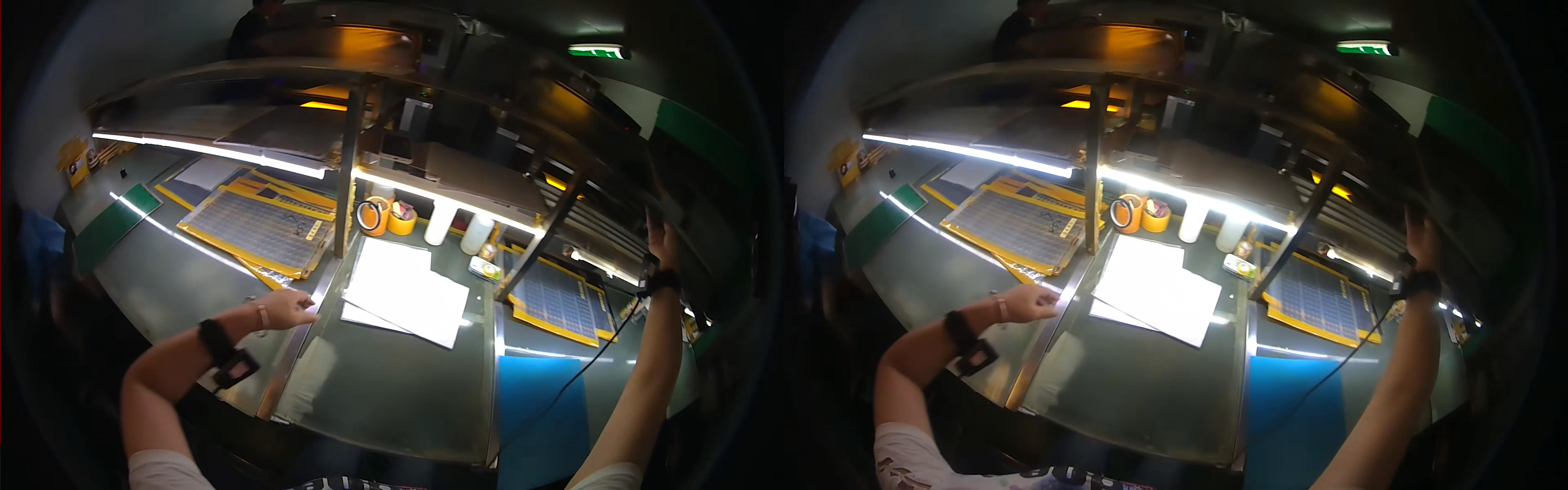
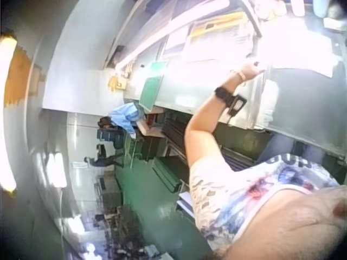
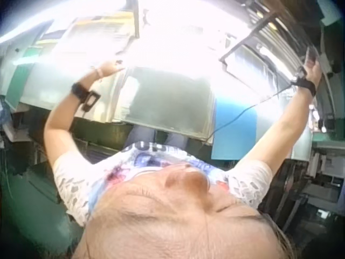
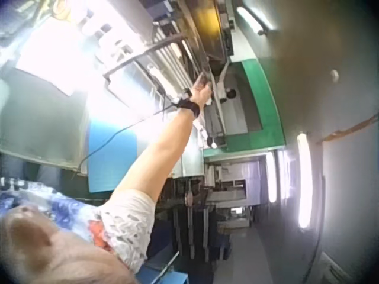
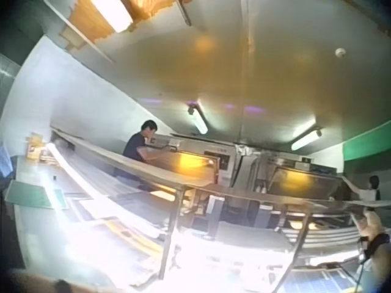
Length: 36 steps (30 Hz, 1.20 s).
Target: The recorder inspects sheets of electronic components, documents the results on production forms, and hands over the completed sheets to a colleague.
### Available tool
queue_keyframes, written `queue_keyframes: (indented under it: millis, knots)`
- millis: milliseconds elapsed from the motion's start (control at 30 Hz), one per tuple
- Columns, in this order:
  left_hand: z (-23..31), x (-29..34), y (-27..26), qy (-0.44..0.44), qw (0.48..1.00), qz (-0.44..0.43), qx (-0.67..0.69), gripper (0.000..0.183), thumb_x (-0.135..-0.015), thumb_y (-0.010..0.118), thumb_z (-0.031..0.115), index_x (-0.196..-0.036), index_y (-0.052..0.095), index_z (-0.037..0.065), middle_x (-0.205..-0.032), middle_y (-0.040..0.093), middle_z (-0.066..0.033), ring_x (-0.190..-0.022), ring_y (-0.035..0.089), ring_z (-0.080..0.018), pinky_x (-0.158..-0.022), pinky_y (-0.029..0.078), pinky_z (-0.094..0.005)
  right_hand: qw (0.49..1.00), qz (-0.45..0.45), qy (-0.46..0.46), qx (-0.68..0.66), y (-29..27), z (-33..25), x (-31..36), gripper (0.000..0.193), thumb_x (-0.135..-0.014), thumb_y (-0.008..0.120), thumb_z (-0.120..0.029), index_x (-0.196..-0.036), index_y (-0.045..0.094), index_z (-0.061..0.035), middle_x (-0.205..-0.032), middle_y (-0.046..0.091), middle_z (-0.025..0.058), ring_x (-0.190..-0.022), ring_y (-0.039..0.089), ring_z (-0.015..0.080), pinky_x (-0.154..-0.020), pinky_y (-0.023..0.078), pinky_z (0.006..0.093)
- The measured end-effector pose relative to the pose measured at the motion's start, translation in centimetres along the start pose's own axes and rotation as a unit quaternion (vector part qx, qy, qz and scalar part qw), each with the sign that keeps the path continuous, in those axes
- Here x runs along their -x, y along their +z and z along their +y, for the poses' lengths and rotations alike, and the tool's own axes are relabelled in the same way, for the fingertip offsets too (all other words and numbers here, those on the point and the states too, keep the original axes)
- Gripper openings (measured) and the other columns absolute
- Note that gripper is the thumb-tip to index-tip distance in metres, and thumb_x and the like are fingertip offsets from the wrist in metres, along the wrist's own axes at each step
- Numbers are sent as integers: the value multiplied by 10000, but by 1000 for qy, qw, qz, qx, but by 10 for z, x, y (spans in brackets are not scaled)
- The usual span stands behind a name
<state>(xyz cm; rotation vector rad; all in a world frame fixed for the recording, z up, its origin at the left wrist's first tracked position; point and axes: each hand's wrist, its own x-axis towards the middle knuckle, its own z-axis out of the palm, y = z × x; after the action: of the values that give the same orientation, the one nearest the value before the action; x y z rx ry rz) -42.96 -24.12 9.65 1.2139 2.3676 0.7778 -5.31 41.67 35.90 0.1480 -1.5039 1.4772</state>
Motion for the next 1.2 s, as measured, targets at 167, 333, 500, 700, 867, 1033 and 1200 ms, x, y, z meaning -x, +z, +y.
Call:
queue_keyframes:
  millis: [167, 333, 500, 700, 867, 1033, 1200]
  knots:
    - [-54, -95, 89, -127, 970, 189, 89, 563, -729, 694, 391, -1097, 597, -24, -1041, 637, -209, -983, 608, -334, -858, 481, -375, 981, -28, 190, 13, 66, 128, 45, 312, -979, 427, -319, -1073, 593, -72, -1087, 635, 96, -897, 642, 167, -705, 530, 262]
    - [-22, -169, 107, -260, 931, 245, 77, 567, -734, 691, 377, -1116, 573, -25, -1142, 590, -220, -1047, 574, -346, -921, 450, -395, 744, -363, 304, 472, 198, 281, 158, 553, -781, 730, -324, -1210, 551, -24, -1161, 591, 197, -1055, 592, 299, -890, 480, 343]
    - [-18, -194, 111, -337, 902, 264, 62, 562, -734, 694, 382, -1108, 564, -16, -1215, 550, -217, -1082, 560, -361, -929, 448, -415, 660, -374, 240, 606, 234, 401, 189, 954, -620, 775, -530, -1389, 380, -125, -1402, 374, 209, -1293, 344, 371, -1066, 290, 455]
    - [-21, -204, 106, -364, 908, 182, 99, 396, -762, 675, 351, -876, 664, -28, -930, 663, -216, -931, 632, -353, -816, 486, -412, 589, -376, 364, 616, 299, 339, 188, 816, -610, 790, -447, -1268, 488, -71, -1210, 554, 192, -1181, 471, 363, -991, 355, 448]
    - [-25, -226, 121, -285, 903, 90, 308, 408, -772, 668, 310, -997, 650, -29, -854, 643, -142, -723, 563, -205, -672, 454, -359, 708, -371, 391, 455, 239, 359, 211, 499, -734, 736, -258, -1142, 587, -11, -1026, 653, 142, -953, 610, 248, -855, 452, 326]
    - [-14, -205, 127, -313, 814, 75, 484, 498, -817, 636, 307, -1177, 552, -27, -1225, 560, -185, -1127, 527, -311, -900, 423, -394, 762, -315, 495, 275, 217, 343, 229, 390, -810, 654, -96, -1183, 579, -12, -984, 635, 48, -879, 571, 133, -815, 450, 275]
    - [-38, -175, 140, -210, 918, 207, 266, 380, -876, 587, 287, -1123, 592, -1, -1069, 642, -152, -978, 603, -297, -824, 464, -374, 853, -84, 493, 152, 179, 331, 236, 368, -841, 581, -39, -1197, 525, 38, -1029, 623, 105, -907, 592, 195, -819, 478, 335]
